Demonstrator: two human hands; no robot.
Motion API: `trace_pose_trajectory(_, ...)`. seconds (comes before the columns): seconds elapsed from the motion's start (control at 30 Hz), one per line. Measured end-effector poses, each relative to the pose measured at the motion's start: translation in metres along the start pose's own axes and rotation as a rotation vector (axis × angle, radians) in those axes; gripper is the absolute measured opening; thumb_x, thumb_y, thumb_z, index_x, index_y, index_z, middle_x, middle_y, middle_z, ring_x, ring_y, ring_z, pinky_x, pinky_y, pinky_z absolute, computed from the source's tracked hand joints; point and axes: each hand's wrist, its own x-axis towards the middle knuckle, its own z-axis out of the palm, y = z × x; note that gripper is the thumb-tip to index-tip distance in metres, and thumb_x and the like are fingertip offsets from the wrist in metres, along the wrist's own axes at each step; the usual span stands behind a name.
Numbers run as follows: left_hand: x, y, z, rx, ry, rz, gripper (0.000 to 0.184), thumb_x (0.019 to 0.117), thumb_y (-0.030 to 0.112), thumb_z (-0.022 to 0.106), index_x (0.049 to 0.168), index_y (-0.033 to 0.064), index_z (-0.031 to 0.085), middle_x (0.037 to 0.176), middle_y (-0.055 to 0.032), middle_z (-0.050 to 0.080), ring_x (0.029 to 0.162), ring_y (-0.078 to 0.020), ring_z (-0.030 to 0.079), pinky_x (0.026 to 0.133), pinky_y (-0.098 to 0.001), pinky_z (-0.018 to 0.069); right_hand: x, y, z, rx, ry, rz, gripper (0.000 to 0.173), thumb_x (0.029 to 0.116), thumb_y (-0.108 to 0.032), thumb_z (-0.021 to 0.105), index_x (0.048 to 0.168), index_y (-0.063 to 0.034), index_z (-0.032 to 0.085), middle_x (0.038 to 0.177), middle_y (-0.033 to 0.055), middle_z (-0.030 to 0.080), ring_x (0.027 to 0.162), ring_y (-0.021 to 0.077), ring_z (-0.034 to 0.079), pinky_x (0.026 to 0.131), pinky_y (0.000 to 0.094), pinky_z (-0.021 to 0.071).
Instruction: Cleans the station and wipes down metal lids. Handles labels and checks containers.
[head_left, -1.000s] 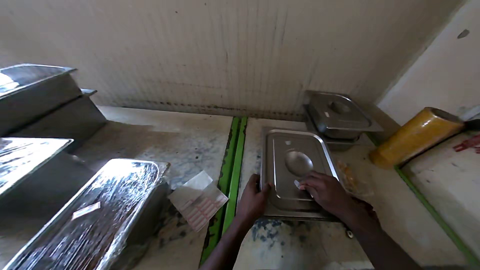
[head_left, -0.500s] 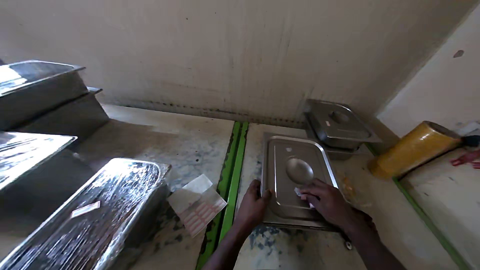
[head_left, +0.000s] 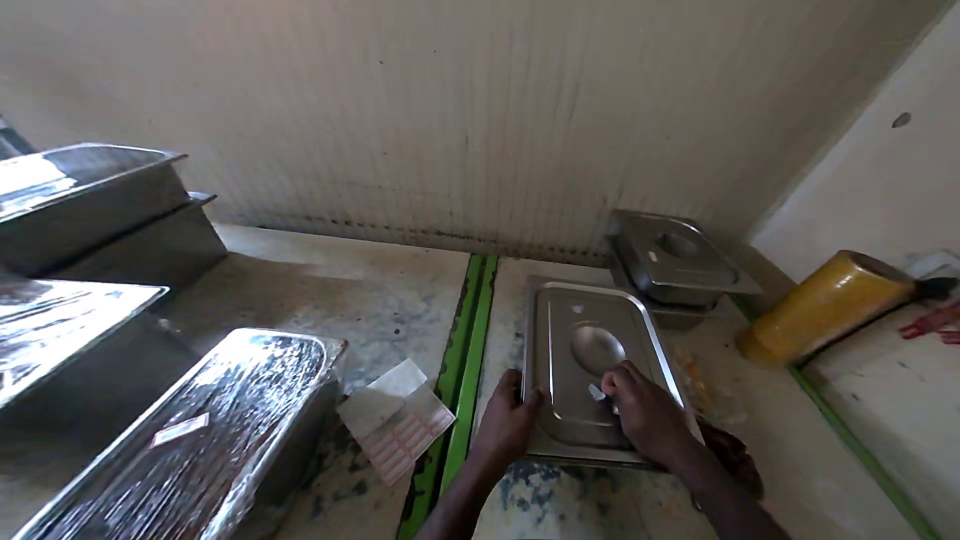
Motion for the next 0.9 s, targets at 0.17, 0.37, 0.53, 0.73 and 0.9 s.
trace_pose_trajectory(0.17,-0.001,0.000,0.000,0.000,-0.005,0.000,0.033,0.1026,0.027,0.059,0.126,0.0049,0.054,0.101,-0.0106,0.066,0.085,-0.0192,0.068,0.076,-0.0387,0.0579,-0.004,0.014,0.009,0.140,0.131,-0.080,0.026,0.1056,-0.021,0.051,0.114,-0.0060,0.071,0.112,0.0127,0.070,0.099,0.0257,0.070,0.087,0.0432,0.0588)
trace_pose_trajectory(0.37,0.000,0.000,0.000,-0.013,-0.003,-0.008,0.032,0.1016,0.026,0.061,0.125,0.0047,0.054,0.099,-0.0108,0.066,0.084,-0.0196,0.068,0.075,-0.0387,0.0585,-0.006,0.021,0.006,0.244,0.087,-0.058,0.027,0.1017,-0.032,0.061,0.114,-0.0126,0.076,0.112,0.0068,0.069,0.094,0.0158,0.068,0.085,0.0347,0.0587)
trace_pose_trajectory(0.53,0.003,-0.004,0.001,0.009,-0.002,0.009,0.036,0.1011,0.028,0.061,0.127,0.0049,0.054,0.102,-0.0120,0.068,0.087,-0.0213,0.070,0.078,-0.0419,0.0594,-0.005,0.016,0.010,0.133,0.162,-0.092,0.023,0.1012,-0.027,0.060,0.104,-0.0113,0.076,0.104,0.0094,0.071,0.095,0.0242,0.070,0.085,0.0439,0.0589)
trace_pose_trajectory(0.73,0.002,-0.005,0.002,0.002,0.006,0.020,0.034,0.0998,0.027,0.061,0.124,0.0041,0.055,0.100,-0.0113,0.068,0.085,-0.0207,0.069,0.077,-0.0411,0.0592,0.002,0.008,0.013,-0.100,0.111,-0.128,0.026,0.1058,-0.024,0.050,0.112,-0.0087,0.071,0.111,0.0158,0.068,0.101,0.0334,0.069,0.083,0.0483,0.0596)
trace_pose_trajectory(0.9,0.001,-0.004,0.001,0.001,0.008,0.018,0.031,0.1016,0.027,0.060,0.122,0.0041,0.055,0.096,-0.0105,0.067,0.082,-0.0202,0.069,0.075,-0.0405,0.0588,0.004,0.003,0.008,0.015,0.112,-0.059,0.018,0.1020,-0.014,0.053,0.110,-0.0050,0.067,0.112,0.0154,0.068,0.093,0.0315,0.071,0.077,0.0485,0.0601)
